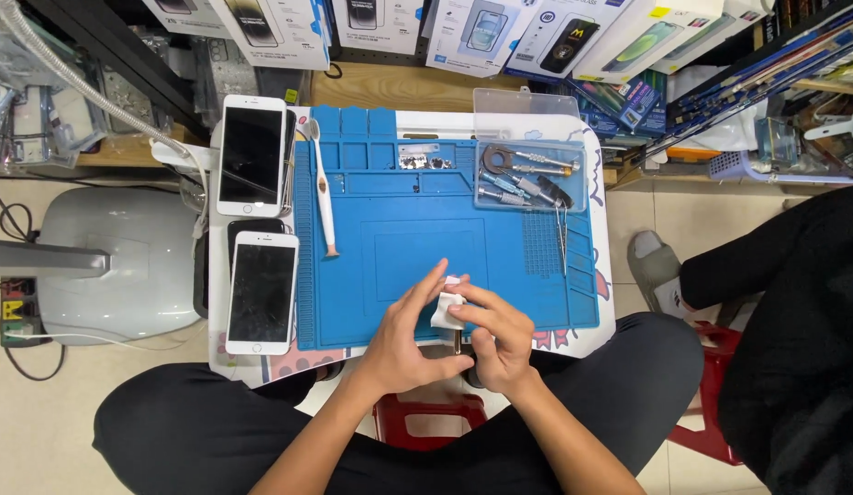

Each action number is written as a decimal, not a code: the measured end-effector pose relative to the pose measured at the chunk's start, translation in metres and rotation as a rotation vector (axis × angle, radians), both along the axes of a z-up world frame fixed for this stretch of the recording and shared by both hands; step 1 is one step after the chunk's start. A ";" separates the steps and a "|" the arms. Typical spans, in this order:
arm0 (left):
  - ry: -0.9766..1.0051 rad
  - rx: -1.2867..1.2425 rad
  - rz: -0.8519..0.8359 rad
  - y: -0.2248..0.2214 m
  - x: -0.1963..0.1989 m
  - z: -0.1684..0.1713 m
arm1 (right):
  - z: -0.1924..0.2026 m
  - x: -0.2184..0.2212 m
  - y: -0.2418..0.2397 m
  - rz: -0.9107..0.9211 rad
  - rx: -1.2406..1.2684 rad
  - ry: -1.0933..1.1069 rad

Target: Meticulously cleaning a smartphone screen with a cloth at a repair station.

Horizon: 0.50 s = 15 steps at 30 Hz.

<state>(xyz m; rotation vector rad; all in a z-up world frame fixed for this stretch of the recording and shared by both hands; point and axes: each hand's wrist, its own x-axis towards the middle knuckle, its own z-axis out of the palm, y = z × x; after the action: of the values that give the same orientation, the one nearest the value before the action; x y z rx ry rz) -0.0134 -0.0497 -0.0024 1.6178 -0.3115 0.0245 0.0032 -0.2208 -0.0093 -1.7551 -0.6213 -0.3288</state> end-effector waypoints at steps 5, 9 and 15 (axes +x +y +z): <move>-0.105 0.267 0.054 0.031 -0.016 0.025 | -0.008 -0.004 0.001 0.065 0.114 0.138; -0.213 0.301 0.120 0.046 -0.012 0.033 | -0.024 -0.004 -0.003 0.050 0.113 0.171; -0.117 0.233 0.142 0.051 -0.007 0.023 | -0.027 -0.009 -0.008 0.050 -0.074 0.274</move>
<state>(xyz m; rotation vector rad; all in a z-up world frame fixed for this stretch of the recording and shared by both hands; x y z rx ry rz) -0.0203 0.0013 0.0210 1.8716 -0.2968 0.1978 -0.0063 -0.2288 -0.0366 -1.8115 -0.4832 -0.0287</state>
